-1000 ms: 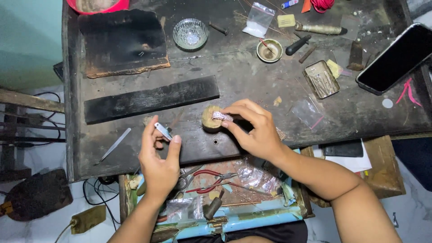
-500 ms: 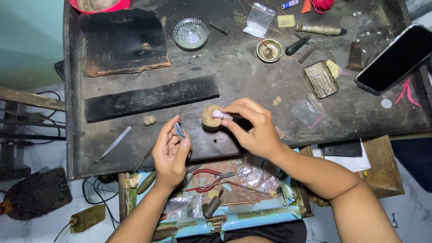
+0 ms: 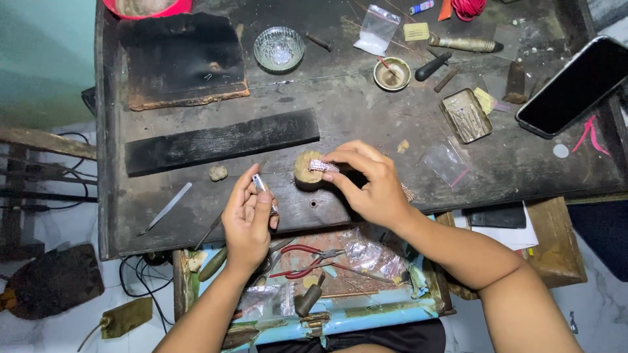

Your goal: A person uses a small hand file to smooth and shape a jewelry piece set with pink stones at a workshop workbench.

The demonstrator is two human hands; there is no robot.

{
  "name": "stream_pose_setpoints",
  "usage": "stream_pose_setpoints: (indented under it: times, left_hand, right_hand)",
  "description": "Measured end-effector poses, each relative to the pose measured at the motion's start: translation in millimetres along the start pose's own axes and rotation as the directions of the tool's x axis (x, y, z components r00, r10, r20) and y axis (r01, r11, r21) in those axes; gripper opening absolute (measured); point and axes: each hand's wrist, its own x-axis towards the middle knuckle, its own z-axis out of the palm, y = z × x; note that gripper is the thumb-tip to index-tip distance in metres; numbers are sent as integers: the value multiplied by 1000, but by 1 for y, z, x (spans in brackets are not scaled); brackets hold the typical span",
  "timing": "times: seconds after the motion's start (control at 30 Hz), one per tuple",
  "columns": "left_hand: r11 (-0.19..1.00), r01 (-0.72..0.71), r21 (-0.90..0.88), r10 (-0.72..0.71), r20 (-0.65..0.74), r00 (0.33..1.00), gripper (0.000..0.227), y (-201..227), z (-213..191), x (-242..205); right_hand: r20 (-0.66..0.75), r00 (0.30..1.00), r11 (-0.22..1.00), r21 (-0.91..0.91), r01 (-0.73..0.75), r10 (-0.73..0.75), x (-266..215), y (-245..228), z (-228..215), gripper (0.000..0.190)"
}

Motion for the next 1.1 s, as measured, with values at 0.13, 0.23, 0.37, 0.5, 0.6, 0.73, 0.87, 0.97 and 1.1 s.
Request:
stream_pose_setpoints:
  times: [0.13,0.23,0.37,0.5,0.6,0.73,0.87,0.97,1.1]
  left_hand:
    - [1000,13,12,-13,8,1000,49,2,-1,-2]
    - [1000,18,13,-18,11,1000,49,3,0,-2]
    - [1000,13,3,-13,7,1000,51,5,1,-2]
    - [1000,14,6,-14,0,1000,52,7,2,-2]
    - [1000,11,12,-11,-1,1000,53,7,2,-2]
    - [1000,12,2,-12,-12,1000,53,6,2,0]
    - [1000,9,3,-9,-17,1000,53,4,1,0]
    - [1000,-3,-7,3,-14,1000,57,1,1,1]
    - [998,13,-53,-12,9,1000,59,5,0,2]
  right_hand:
    - [2,1000,1000,9,-3,3,-1,2,1,16]
    - [0,1000,1000,2,-7,7,-1,2,1,17]
    - [16,1000,1000,5,-2,2,0,1,0,19]
    - [19,1000,1000,1,2,-2,-2,2,0,18]
    - [17,1000,1000,-5,-3,3,-2,2,0,18]
    - [17,1000,1000,-8,4,-4,0,2,0,17]
    - [16,1000,1000,-2,-1,1,-2,4,0,17]
    - [18,1000,1000,6,-1,1,-1,4,0,17]
    - [10,1000,1000,-6,2,-2,-3,5,1,18]
